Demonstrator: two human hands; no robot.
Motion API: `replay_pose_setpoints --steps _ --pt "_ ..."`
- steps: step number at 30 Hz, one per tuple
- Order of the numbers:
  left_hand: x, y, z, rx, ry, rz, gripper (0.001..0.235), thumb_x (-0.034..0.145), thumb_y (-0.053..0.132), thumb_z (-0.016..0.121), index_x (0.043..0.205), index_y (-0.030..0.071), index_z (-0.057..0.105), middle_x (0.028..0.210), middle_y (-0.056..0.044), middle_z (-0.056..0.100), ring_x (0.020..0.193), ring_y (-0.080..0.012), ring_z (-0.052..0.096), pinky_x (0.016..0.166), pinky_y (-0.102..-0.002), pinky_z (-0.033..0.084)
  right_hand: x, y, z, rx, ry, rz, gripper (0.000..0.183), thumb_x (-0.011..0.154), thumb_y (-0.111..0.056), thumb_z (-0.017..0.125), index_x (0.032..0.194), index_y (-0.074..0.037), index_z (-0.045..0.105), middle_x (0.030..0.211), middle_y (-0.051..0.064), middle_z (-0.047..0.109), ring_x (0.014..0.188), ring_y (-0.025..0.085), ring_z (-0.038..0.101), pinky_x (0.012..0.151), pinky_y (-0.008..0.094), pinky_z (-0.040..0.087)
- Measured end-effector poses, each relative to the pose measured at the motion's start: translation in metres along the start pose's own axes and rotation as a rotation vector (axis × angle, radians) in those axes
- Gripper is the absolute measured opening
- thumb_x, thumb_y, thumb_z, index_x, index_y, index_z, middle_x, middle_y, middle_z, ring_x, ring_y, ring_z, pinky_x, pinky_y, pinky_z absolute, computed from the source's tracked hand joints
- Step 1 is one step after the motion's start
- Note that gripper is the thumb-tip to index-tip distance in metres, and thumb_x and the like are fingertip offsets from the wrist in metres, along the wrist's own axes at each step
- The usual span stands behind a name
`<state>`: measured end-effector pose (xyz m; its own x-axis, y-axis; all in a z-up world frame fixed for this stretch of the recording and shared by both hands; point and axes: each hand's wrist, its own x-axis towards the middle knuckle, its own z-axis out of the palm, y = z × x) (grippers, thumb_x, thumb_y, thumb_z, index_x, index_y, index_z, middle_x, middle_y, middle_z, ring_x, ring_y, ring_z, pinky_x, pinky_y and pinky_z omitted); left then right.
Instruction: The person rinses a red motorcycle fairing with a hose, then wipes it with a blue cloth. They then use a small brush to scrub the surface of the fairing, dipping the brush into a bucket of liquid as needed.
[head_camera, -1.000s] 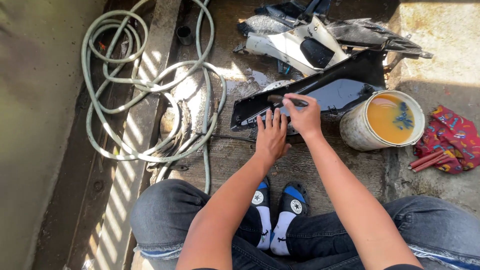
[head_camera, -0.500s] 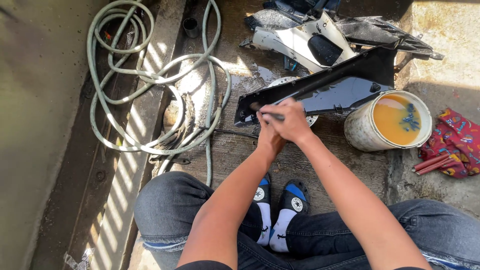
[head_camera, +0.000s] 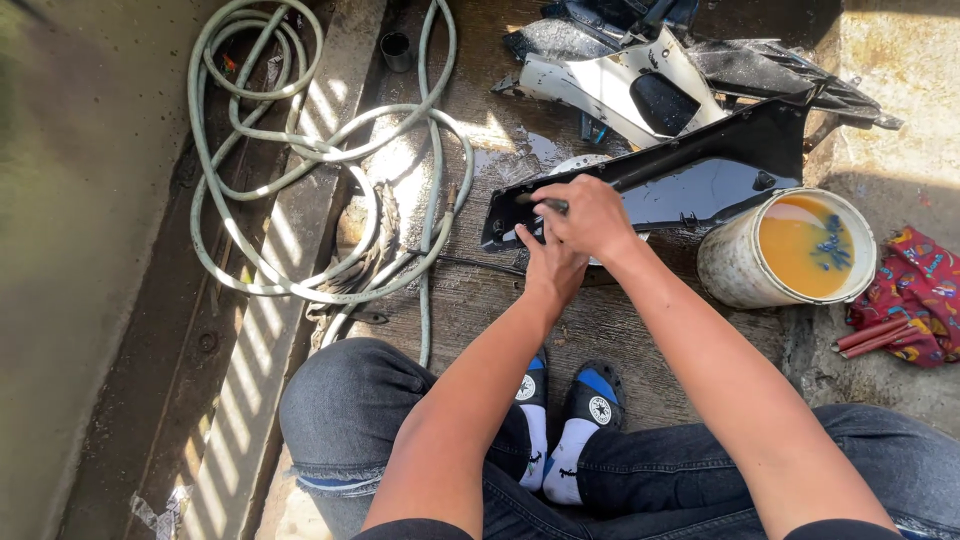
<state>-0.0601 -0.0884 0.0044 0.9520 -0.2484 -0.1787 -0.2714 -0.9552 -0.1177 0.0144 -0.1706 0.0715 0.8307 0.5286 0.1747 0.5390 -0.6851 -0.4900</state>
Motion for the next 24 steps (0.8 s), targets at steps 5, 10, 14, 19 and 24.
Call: replay_pose_setpoints --steps 5,10,14,19,24 --pt "0.001 0.001 -0.003 -0.031 -0.017 -0.001 0.050 0.107 0.018 0.047 0.156 0.012 0.042 0.161 -0.015 0.041 0.148 -0.0559 0.028 0.098 -0.093 0.026 0.018 -0.037 -0.038 0.156 0.039 0.138 0.014 0.090 -0.032 0.075 0.103 -0.030 0.080 0.081 0.008 0.076 0.085 0.032 0.074 0.076 0.044 0.059" --pt "0.006 0.001 0.008 -0.006 -0.011 0.006 0.056 0.106 0.016 0.048 0.160 0.014 0.034 0.163 -0.016 0.036 0.146 -0.0599 0.028 0.096 -0.093 0.027 0.040 -0.049 -0.033 0.361 0.014 0.177 0.013 0.088 -0.028 0.076 0.100 -0.028 0.081 0.080 0.008 0.076 0.082 0.033 0.075 0.072 0.044 0.059" --pt "0.006 0.001 0.008 -0.020 -0.032 0.007 0.059 0.107 0.018 0.047 0.163 0.017 0.029 0.168 -0.013 0.029 0.147 -0.0594 0.026 0.097 -0.094 0.026 0.059 -0.058 -0.032 0.211 -0.045 0.216 0.011 0.085 -0.030 0.075 0.092 -0.025 0.082 0.078 0.012 0.075 0.080 0.039 0.073 0.070 0.048 0.059" --pt "0.006 0.000 0.003 -0.025 -0.073 0.021 0.059 0.107 0.019 0.046 0.163 0.017 0.029 0.170 -0.012 0.022 0.147 -0.0601 0.023 0.097 -0.094 0.025 0.077 -0.057 -0.027 0.238 -0.127 0.254 0.014 0.082 -0.029 0.075 0.092 -0.023 0.083 0.082 0.014 0.077 0.082 0.040 0.074 0.073 0.048 0.059" --pt "-0.001 -0.002 -0.012 -0.036 -0.065 0.019 0.061 0.108 0.018 0.046 0.165 0.018 0.023 0.170 -0.012 0.024 0.148 -0.0582 0.025 0.097 -0.093 0.025 0.076 -0.054 -0.037 0.315 -0.126 0.222 0.018 0.089 -0.021 0.074 0.100 -0.010 0.081 0.082 0.021 0.074 0.078 0.043 0.072 0.065 0.049 0.057"
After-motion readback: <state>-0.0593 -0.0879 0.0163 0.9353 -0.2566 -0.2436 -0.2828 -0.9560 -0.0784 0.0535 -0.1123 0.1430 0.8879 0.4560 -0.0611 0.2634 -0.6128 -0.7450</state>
